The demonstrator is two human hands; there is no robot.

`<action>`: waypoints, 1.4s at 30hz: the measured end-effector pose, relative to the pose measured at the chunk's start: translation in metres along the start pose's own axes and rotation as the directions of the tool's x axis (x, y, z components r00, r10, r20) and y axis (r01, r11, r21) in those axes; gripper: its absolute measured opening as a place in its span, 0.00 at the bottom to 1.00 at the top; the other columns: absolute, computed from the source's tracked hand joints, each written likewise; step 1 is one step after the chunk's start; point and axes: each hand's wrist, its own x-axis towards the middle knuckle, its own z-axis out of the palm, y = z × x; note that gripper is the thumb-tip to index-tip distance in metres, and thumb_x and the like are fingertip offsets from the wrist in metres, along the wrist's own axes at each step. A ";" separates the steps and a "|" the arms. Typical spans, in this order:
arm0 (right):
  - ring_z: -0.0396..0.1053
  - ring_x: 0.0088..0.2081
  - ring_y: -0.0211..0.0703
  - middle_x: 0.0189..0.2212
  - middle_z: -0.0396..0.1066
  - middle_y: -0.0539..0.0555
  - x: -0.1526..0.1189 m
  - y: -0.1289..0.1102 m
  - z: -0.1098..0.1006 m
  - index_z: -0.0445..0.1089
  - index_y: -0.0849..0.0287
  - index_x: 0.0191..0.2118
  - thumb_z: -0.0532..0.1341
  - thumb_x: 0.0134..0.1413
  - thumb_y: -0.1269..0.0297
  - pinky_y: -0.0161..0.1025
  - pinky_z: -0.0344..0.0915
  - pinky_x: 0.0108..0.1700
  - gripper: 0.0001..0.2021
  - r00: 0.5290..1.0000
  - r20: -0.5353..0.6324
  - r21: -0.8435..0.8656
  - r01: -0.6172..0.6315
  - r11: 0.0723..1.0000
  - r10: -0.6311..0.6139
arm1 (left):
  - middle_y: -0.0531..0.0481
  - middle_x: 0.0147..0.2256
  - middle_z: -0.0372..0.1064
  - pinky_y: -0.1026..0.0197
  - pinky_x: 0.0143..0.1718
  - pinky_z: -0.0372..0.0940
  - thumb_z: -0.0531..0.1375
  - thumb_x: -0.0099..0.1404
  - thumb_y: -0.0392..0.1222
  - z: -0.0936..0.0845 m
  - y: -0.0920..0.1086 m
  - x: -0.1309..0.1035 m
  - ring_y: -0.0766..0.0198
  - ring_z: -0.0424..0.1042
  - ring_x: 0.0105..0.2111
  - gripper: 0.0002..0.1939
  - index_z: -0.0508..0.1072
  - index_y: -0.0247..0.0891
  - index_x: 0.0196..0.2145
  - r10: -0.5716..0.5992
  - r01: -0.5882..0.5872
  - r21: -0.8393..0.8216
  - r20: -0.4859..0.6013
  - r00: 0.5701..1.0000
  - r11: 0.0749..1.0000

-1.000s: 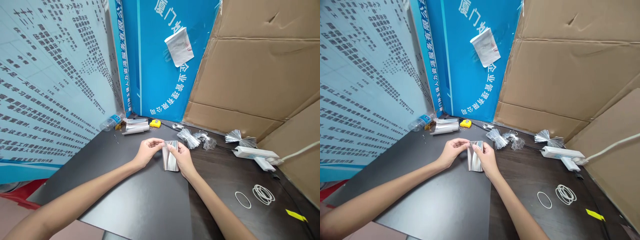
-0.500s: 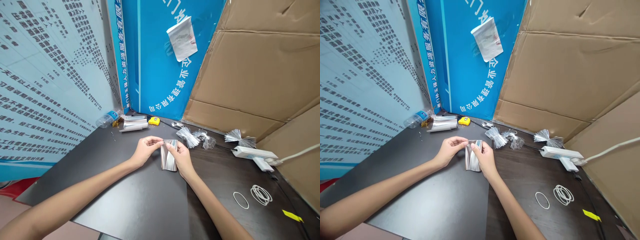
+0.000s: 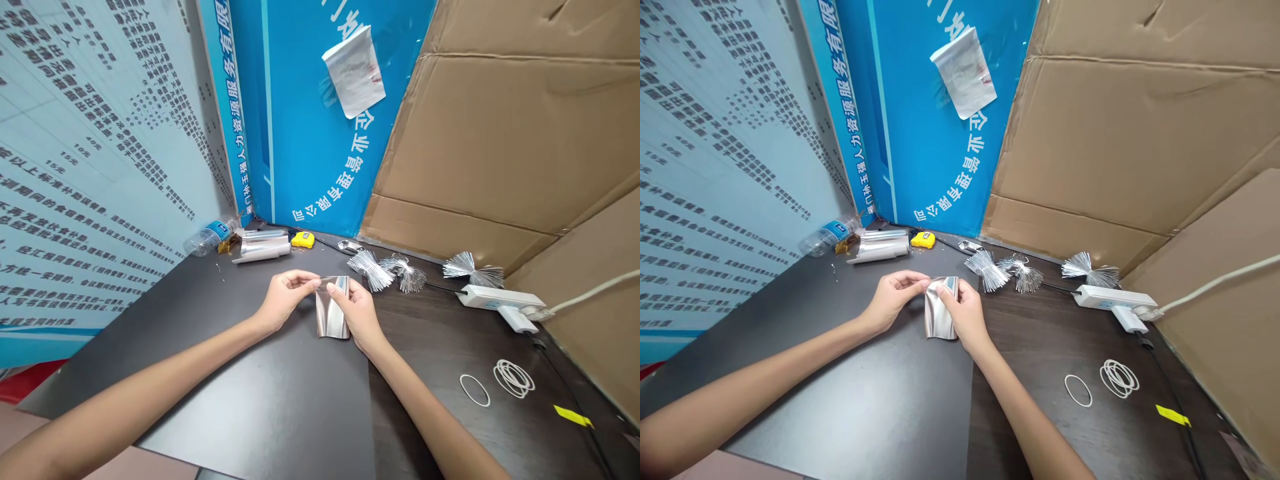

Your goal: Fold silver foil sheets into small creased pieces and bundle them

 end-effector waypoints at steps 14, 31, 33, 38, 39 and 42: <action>0.70 0.36 0.44 0.31 0.74 0.51 0.000 -0.032 -0.015 0.78 0.56 0.33 0.78 0.42 0.44 0.41 0.69 0.41 0.22 0.991 -0.087 0.050 -0.099 0.994 0.103 | 0.43 0.38 0.83 0.56 0.47 0.72 0.76 0.57 0.52 0.000 0.001 -0.002 0.58 0.79 0.38 0.18 0.84 0.36 0.37 -0.029 0.029 -0.042 0.003 1.000 0.999; 0.67 0.35 0.44 0.31 0.73 0.51 -0.006 -0.050 -0.012 0.78 0.53 0.31 0.78 0.45 0.51 0.41 0.67 0.42 0.15 0.997 -0.072 0.033 0.006 0.999 -0.004 | 0.45 0.35 0.81 0.58 0.41 0.71 0.74 0.60 0.52 -0.008 0.037 -0.014 0.58 0.78 0.35 0.15 0.83 0.37 0.35 0.102 -0.106 0.095 0.047 0.994 0.990; 0.66 0.34 0.44 0.30 0.71 0.50 -0.007 -0.052 -0.010 0.77 0.53 0.29 0.77 0.44 0.52 0.41 0.66 0.40 0.14 0.996 -0.090 0.053 -0.005 0.999 0.010 | 0.45 0.34 0.81 0.58 0.41 0.71 0.74 0.61 0.52 -0.008 0.040 -0.015 0.59 0.77 0.35 0.15 0.82 0.37 0.34 0.111 -0.118 0.102 0.067 0.992 0.988; 0.64 0.31 0.43 0.26 0.69 0.49 -0.007 -0.049 -0.009 0.74 0.53 0.26 0.76 0.43 0.56 0.41 0.64 0.38 0.12 0.994 -0.094 0.061 -0.047 0.997 0.052 | 0.46 0.34 0.79 0.58 0.40 0.71 0.74 0.60 0.53 -0.005 0.035 -0.019 0.60 0.76 0.35 0.17 0.78 0.37 0.33 0.025 -0.029 0.035 0.101 0.995 0.999; 0.63 0.31 0.42 0.26 0.70 0.49 -0.006 -0.048 -0.009 0.74 0.53 0.26 0.76 0.43 0.56 0.41 0.64 0.37 0.12 0.993 -0.094 0.061 -0.062 0.996 0.068 | 0.47 0.34 0.79 0.59 0.40 0.71 0.74 0.59 0.53 -0.004 0.034 -0.019 0.61 0.76 0.34 0.17 0.77 0.37 0.33 -0.001 0.001 0.007 0.100 0.995 1.000; 0.63 0.30 0.41 0.27 0.72 0.49 -0.006 -0.044 -0.009 0.75 0.54 0.28 0.78 0.42 0.54 0.40 0.63 0.36 0.14 0.991 -0.097 0.048 -0.084 0.995 0.089 | 0.49 0.32 0.77 0.59 0.39 0.71 0.75 0.59 0.53 -0.004 0.029 -0.019 0.63 0.75 0.33 0.18 0.75 0.37 0.32 -0.067 0.072 -0.054 0.091 0.994 0.996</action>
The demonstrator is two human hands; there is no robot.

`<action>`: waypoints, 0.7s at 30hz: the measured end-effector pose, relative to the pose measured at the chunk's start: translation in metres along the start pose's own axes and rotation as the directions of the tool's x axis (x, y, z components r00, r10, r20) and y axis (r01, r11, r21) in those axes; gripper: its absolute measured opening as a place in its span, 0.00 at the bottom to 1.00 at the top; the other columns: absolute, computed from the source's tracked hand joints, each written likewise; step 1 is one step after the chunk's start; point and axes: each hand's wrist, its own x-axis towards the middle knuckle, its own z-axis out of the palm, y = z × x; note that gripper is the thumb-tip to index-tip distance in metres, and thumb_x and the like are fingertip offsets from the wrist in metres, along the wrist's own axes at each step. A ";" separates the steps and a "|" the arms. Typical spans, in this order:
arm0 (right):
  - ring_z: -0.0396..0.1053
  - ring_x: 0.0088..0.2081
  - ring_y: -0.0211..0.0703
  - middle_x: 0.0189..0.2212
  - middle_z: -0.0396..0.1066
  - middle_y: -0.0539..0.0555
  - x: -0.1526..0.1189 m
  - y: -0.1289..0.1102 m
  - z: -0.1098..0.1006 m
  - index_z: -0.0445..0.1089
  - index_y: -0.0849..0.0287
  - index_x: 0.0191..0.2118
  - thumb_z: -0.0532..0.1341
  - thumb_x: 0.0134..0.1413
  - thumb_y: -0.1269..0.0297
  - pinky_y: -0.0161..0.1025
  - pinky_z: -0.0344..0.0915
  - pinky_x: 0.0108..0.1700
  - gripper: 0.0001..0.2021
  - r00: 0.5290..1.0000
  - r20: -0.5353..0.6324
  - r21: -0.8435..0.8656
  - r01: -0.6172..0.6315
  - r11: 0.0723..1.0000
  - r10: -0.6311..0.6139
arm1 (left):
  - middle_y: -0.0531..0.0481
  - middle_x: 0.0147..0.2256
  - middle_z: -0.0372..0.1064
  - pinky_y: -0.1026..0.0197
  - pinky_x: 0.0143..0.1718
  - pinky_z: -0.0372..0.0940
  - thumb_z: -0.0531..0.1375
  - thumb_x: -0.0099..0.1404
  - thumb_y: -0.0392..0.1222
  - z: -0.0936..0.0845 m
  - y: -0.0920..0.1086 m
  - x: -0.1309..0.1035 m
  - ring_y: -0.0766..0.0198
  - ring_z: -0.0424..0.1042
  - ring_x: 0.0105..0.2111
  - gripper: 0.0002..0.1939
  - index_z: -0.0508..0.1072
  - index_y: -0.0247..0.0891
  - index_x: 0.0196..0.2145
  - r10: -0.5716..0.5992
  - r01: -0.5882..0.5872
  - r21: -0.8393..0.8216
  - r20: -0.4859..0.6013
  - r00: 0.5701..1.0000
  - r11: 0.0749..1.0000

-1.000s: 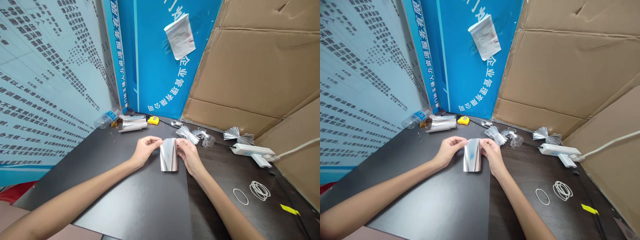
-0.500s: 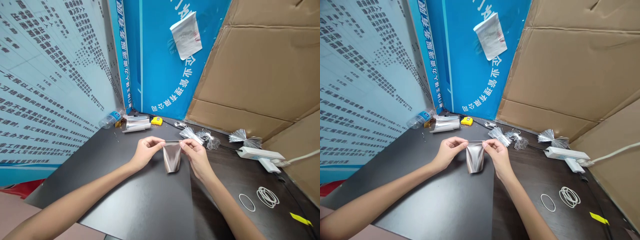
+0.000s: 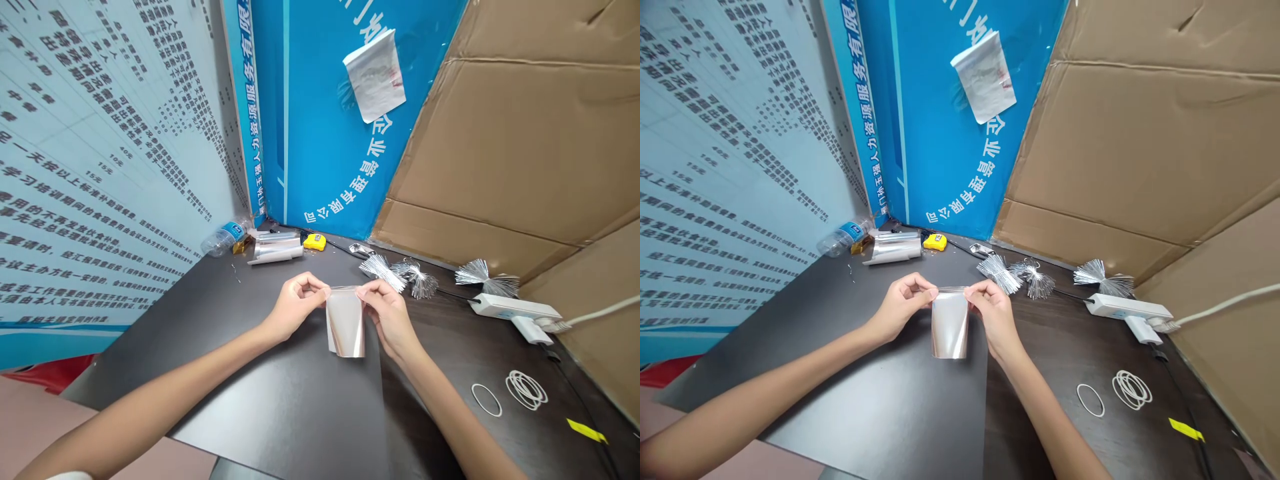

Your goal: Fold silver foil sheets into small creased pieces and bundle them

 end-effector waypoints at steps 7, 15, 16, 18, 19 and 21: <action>0.68 0.33 0.42 0.29 0.73 0.49 -0.002 0.003 -0.002 0.80 0.54 0.36 0.79 0.43 0.48 0.40 0.69 0.40 0.19 0.996 0.028 0.009 -0.088 0.996 0.088 | 0.48 0.33 0.77 0.58 0.40 0.73 0.75 0.58 0.53 -0.002 0.001 0.003 0.62 0.75 0.33 0.18 0.77 0.37 0.33 0.005 -0.006 -0.022 -0.052 0.999 1.000; 0.71 0.34 0.42 0.30 0.74 0.52 -0.004 0.001 -0.004 0.81 0.56 0.35 0.79 0.41 0.47 0.38 0.70 0.38 0.21 0.987 0.024 -0.021 -0.156 0.988 0.156 | 0.49 0.33 0.78 0.59 0.40 0.73 0.75 0.56 0.52 -0.006 0.002 0.005 0.63 0.75 0.33 0.18 0.78 0.37 0.33 0.005 -0.006 -0.012 -0.091 0.996 1.000; 0.71 0.34 0.41 0.30 0.75 0.52 -0.004 0.000 -0.004 0.81 0.56 0.35 0.79 0.41 0.47 0.38 0.70 0.38 0.20 0.987 0.022 -0.019 -0.158 0.987 0.159 | 0.49 0.33 0.78 0.59 0.40 0.73 0.75 0.56 0.52 -0.007 0.002 0.006 0.63 0.75 0.33 0.18 0.78 0.37 0.33 0.002 -0.003 -0.014 -0.089 0.996 1.000; 0.70 0.34 0.41 0.30 0.74 0.51 -0.005 0.000 -0.003 0.81 0.56 0.35 0.79 0.41 0.47 0.37 0.70 0.38 0.21 0.987 0.018 -0.018 -0.160 0.987 0.160 | 0.49 0.33 0.78 0.59 0.40 0.73 0.75 0.56 0.52 -0.007 0.001 0.005 0.63 0.75 0.33 0.18 0.78 0.37 0.33 -0.008 0.007 -0.013 -0.082 0.997 1.000; 0.70 0.34 0.41 0.30 0.74 0.51 -0.005 0.000 -0.003 0.81 0.56 0.35 0.80 0.40 0.47 0.37 0.70 0.38 0.21 0.987 0.018 -0.019 -0.160 0.987 0.160 | 0.49 0.33 0.78 0.59 0.40 0.73 0.76 0.56 0.52 -0.007 0.001 0.005 0.63 0.75 0.33 0.18 0.78 0.36 0.33 -0.015 0.014 -0.013 -0.077 0.997 1.000; 0.70 0.34 0.40 0.29 0.74 0.51 -0.004 0.001 -0.004 0.80 0.57 0.33 0.80 0.40 0.48 0.37 0.70 0.38 0.20 0.986 0.022 -0.023 -0.162 0.986 0.163 | 0.49 0.33 0.78 0.59 0.40 0.73 0.76 0.56 0.51 -0.006 -0.001 0.004 0.63 0.75 0.34 0.18 0.78 0.36 0.33 -0.032 0.031 -0.021 -0.063 0.997 0.999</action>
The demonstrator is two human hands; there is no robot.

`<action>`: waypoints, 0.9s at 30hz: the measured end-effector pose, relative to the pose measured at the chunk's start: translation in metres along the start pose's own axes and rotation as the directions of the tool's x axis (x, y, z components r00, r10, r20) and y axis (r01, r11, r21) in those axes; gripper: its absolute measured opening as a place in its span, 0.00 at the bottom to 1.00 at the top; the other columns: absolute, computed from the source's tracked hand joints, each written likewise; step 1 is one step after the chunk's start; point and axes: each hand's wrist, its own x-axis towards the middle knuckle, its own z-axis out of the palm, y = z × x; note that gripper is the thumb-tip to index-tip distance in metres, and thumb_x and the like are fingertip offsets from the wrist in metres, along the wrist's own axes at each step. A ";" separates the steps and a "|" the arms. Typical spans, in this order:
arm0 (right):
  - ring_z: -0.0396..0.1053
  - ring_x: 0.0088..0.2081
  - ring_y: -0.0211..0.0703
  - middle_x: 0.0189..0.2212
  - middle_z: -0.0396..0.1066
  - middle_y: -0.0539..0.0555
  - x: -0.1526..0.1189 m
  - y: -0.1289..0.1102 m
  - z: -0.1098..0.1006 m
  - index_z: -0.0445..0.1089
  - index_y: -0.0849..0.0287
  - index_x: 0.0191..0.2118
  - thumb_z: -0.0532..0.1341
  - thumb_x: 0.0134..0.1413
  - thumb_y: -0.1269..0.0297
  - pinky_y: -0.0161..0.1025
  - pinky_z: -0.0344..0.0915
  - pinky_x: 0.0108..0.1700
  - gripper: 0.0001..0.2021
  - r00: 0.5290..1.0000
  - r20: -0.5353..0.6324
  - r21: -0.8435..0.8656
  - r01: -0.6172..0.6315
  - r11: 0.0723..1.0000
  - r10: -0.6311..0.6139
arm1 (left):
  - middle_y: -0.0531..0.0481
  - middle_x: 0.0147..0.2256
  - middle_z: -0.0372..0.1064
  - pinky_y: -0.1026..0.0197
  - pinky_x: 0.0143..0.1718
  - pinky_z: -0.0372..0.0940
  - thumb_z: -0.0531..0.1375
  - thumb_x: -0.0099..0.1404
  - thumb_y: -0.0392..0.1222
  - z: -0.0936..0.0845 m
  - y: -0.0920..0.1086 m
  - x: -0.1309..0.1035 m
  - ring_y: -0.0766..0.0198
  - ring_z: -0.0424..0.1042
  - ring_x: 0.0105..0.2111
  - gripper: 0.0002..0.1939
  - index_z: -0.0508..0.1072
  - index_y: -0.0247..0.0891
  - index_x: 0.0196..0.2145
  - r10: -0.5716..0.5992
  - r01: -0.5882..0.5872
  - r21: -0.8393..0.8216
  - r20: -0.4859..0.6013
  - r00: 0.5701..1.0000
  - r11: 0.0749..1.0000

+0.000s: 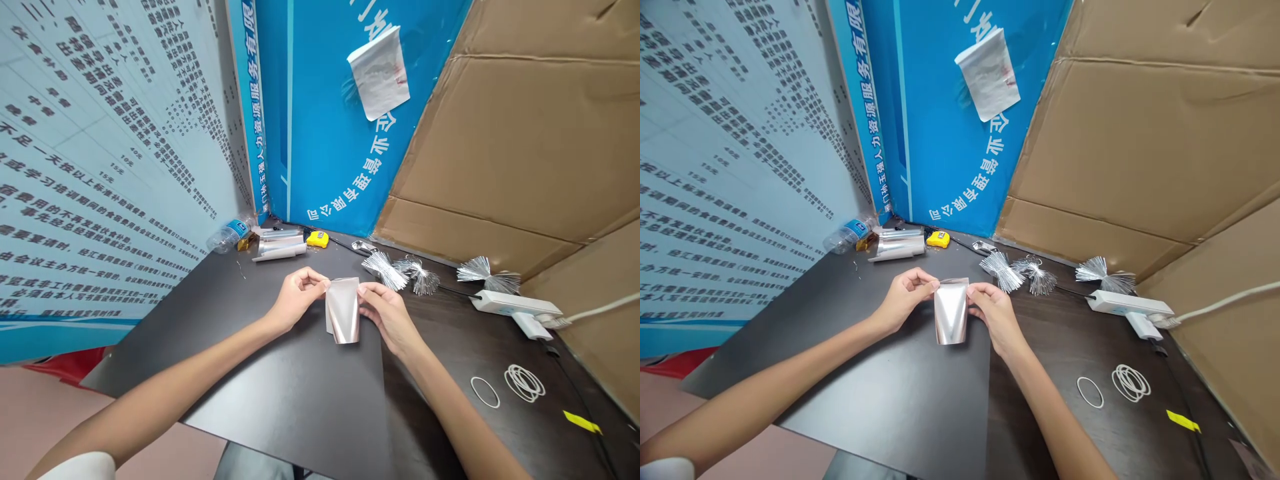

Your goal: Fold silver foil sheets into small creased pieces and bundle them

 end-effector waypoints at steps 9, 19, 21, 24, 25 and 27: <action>0.72 0.30 0.41 0.28 0.79 0.54 0.015 0.014 -0.008 0.80 0.58 0.29 0.78 0.36 0.52 0.38 0.69 0.34 0.17 0.999 -0.043 -0.176 -0.034 0.984 0.027 | 0.46 0.33 0.78 0.60 0.38 0.69 0.69 0.60 0.46 -0.008 -0.010 0.010 0.61 0.75 0.33 0.10 0.76 0.37 0.33 -0.060 0.033 0.263 0.096 0.994 0.964; 0.72 0.29 0.42 0.27 0.77 0.53 0.020 0.024 -0.014 0.78 0.59 0.32 0.66 0.45 0.59 0.38 0.69 0.32 0.10 0.998 0.013 -0.531 0.061 0.845 -0.064 | 0.46 0.45 0.77 0.54 0.53 0.67 0.58 0.72 0.37 -0.025 -0.012 0.017 0.56 0.75 0.46 0.07 0.77 0.40 0.42 0.167 -0.584 0.689 0.575 0.801 0.429; 0.73 0.30 0.43 0.29 0.78 0.53 0.019 0.024 -0.015 0.78 0.58 0.33 0.64 0.49 0.59 0.39 0.70 0.35 0.09 0.992 0.036 -0.639 0.113 0.761 -0.117 | 0.46 0.42 0.79 0.54 0.53 0.67 0.56 0.74 0.36 -0.025 -0.011 0.018 0.56 0.75 0.45 0.10 0.78 0.40 0.40 0.146 -0.627 0.684 0.624 0.768 0.372; 0.75 0.34 0.46 0.32 0.79 0.54 0.017 0.025 -0.016 0.77 0.56 0.34 0.62 0.54 0.60 0.41 0.70 0.40 0.08 0.976 0.081 -0.777 0.188 0.601 -0.200 | 0.45 0.42 0.79 0.54 0.53 0.67 0.54 0.74 0.33 -0.027 -0.007 0.019 0.56 0.75 0.45 0.14 0.80 0.39 0.43 0.107 -0.669 0.681 0.673 0.732 0.297; 0.76 0.35 0.47 0.34 0.79 0.55 0.017 0.026 -0.016 0.77 0.56 0.36 0.62 0.55 0.61 0.42 0.71 0.41 0.08 0.966 0.096 -0.816 0.215 0.536 -0.241 | 0.45 0.43 0.79 0.54 0.54 0.67 0.53 0.73 0.31 -0.028 -0.006 0.020 0.56 0.74 0.46 0.15 0.81 0.39 0.44 0.088 -0.687 0.675 0.693 0.716 0.269; 0.76 0.36 0.49 0.40 0.79 0.57 0.015 0.026 -0.016 0.76 0.57 0.43 0.63 0.57 0.61 0.44 0.71 0.42 0.10 0.929 0.133 -0.878 0.272 0.394 -0.345 | 0.44 0.46 0.79 0.54 0.55 0.66 0.52 0.71 0.27 -0.030 -0.003 0.020 0.55 0.74 0.49 0.20 0.81 0.39 0.48 0.042 -0.722 0.661 0.731 0.681 0.205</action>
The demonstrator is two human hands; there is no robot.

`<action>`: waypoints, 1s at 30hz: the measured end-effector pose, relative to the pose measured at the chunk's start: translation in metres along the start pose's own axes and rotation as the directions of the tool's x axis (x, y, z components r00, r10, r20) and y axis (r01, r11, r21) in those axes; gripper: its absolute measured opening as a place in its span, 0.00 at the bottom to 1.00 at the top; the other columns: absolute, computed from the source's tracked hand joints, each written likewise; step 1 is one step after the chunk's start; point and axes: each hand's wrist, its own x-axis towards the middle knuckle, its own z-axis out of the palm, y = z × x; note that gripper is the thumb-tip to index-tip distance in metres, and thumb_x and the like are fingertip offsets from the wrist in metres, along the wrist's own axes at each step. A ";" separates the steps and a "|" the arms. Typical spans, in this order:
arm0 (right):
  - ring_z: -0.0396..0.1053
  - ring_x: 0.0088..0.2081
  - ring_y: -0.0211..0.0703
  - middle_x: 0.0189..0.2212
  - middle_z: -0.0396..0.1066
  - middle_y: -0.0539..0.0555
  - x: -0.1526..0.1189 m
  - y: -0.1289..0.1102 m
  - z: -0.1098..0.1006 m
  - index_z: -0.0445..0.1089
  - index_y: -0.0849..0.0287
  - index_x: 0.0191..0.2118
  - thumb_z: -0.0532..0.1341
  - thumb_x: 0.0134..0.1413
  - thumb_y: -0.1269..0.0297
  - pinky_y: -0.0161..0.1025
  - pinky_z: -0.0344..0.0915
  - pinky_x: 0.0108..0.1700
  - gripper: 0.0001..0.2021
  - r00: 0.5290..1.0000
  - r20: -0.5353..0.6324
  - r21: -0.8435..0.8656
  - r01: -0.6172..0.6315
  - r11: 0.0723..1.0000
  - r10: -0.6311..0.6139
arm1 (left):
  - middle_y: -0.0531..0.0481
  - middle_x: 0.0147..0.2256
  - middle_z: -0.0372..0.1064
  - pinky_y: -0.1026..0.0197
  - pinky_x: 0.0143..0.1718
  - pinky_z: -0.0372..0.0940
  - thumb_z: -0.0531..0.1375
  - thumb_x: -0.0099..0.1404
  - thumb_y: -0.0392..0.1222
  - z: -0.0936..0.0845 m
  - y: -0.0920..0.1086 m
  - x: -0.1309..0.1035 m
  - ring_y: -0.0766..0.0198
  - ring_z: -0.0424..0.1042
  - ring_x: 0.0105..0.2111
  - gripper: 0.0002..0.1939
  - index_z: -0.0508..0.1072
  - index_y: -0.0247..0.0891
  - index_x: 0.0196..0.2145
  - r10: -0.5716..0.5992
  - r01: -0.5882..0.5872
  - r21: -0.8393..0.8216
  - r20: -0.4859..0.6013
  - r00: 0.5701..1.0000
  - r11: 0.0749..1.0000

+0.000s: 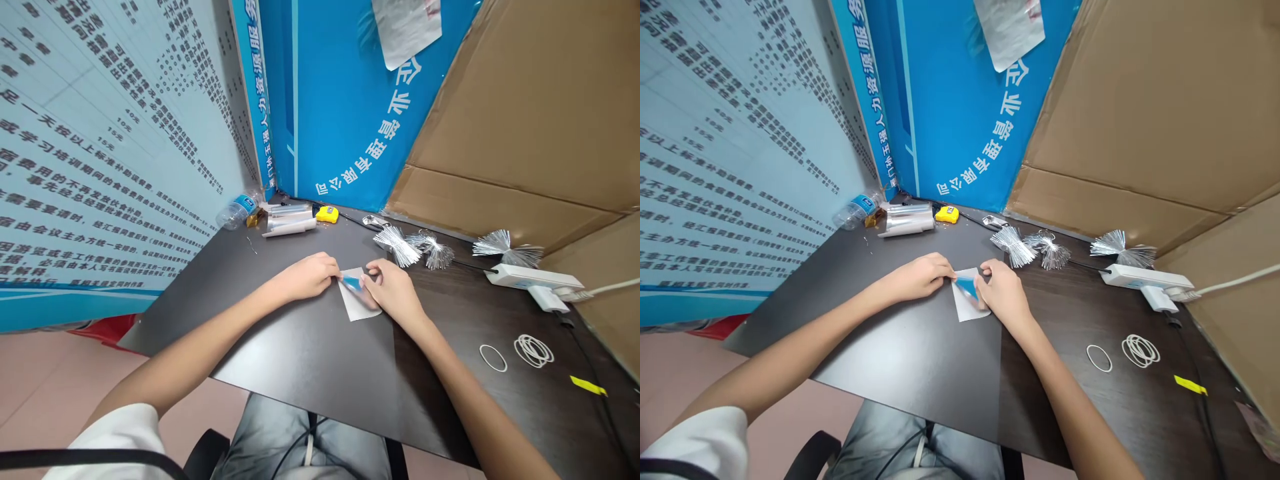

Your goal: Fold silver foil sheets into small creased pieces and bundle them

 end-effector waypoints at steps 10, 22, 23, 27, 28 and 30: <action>0.76 0.49 0.53 0.43 0.80 0.55 -0.019 -0.018 -0.014 0.75 0.53 0.44 0.62 0.67 0.69 0.52 0.69 0.55 0.05 0.800 0.192 -0.007 0.580 0.814 -0.569 | 0.43 0.46 0.81 0.53 0.50 0.64 0.54 0.75 0.33 0.000 0.013 -0.003 0.52 0.73 0.50 0.16 0.81 0.38 0.49 0.009 -0.022 0.222 0.057 0.998 0.975; 0.75 0.56 0.52 0.52 0.80 0.55 -0.053 -0.014 -0.004 0.76 0.52 0.53 0.56 0.73 0.69 0.55 0.69 0.62 0.13 0.810 0.196 0.063 0.552 0.831 -0.553 | 0.41 0.43 0.81 0.51 0.47 0.62 0.57 0.75 0.48 -0.009 0.045 -0.005 0.50 0.75 0.46 0.16 0.80 0.36 0.41 -0.160 0.136 0.261 0.073 0.984 0.956; 0.74 0.57 0.52 0.52 0.80 0.55 -0.054 -0.014 -0.004 0.76 0.52 0.54 0.56 0.73 0.69 0.55 0.69 0.63 0.13 0.813 0.200 0.057 0.548 0.835 -0.547 | 0.41 0.44 0.81 0.51 0.47 0.62 0.57 0.75 0.49 -0.009 0.046 -0.005 0.49 0.76 0.47 0.16 0.80 0.36 0.42 -0.173 0.147 0.261 0.079 0.982 0.954; 0.74 0.59 0.55 0.54 0.79 0.57 -0.056 -0.014 -0.005 0.74 0.53 0.56 0.60 0.71 0.64 0.58 0.68 0.64 0.12 0.836 0.202 0.049 0.512 0.858 -0.510 | 0.40 0.48 0.81 0.50 0.50 0.63 0.58 0.74 0.51 -0.008 0.048 -0.008 0.48 0.76 0.51 0.17 0.80 0.37 0.47 -0.210 0.187 0.242 0.076 0.975 0.952; 0.72 0.61 0.56 0.55 0.78 0.58 -0.056 -0.013 -0.006 0.73 0.54 0.57 0.61 0.70 0.63 0.59 0.67 0.65 0.14 0.837 0.200 0.051 0.511 0.858 -0.510 | 0.40 0.49 0.81 0.49 0.51 0.63 0.58 0.74 0.52 -0.008 0.048 -0.008 0.47 0.76 0.52 0.18 0.80 0.37 0.48 -0.216 0.194 0.233 0.073 0.974 0.953; 0.65 0.68 0.60 0.62 0.73 0.61 -0.059 -0.012 -0.009 0.69 0.54 0.62 0.64 0.67 0.60 0.62 0.63 0.69 0.20 0.834 0.184 0.050 0.520 0.853 -0.520 | 0.39 0.50 0.80 0.48 0.52 0.64 0.59 0.73 0.54 -0.008 0.050 -0.008 0.47 0.76 0.52 0.20 0.80 0.36 0.50 -0.231 0.212 0.219 0.063 0.971 0.952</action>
